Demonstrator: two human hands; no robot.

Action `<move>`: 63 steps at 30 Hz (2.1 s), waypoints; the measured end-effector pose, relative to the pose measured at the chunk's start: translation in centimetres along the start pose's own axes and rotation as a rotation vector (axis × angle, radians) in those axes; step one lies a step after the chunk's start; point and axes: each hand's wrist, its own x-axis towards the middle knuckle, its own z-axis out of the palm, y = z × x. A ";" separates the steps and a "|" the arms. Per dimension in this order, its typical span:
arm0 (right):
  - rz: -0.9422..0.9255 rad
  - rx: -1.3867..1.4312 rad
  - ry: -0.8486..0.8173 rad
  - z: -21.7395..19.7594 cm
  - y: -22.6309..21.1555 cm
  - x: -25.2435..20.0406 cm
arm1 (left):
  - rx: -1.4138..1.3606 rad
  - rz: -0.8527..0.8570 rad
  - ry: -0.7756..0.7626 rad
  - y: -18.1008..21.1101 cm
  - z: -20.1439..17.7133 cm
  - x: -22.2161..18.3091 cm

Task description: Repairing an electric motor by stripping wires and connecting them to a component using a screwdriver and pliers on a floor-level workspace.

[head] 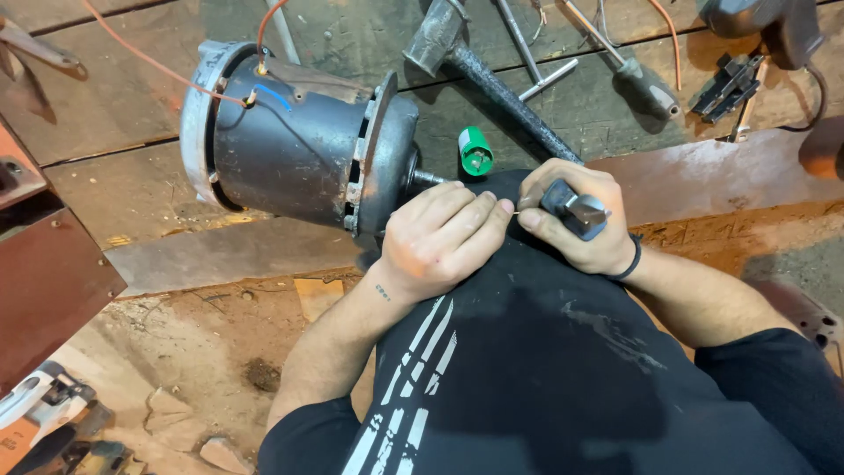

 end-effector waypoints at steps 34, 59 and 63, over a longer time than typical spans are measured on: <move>0.098 0.191 0.173 3.0 -1.1 0.2 | -1.590 -0.585 0.483 -2.9 -0.2 -6.4; 0.097 0.205 0.055 2.0 0.2 -2.2 | -1.467 -0.683 0.418 -1.3 -0.9 -3.5; 0.034 0.389 0.000 1.7 1.7 -2.5 | -1.493 -0.713 0.472 -1.0 -1.3 -3.4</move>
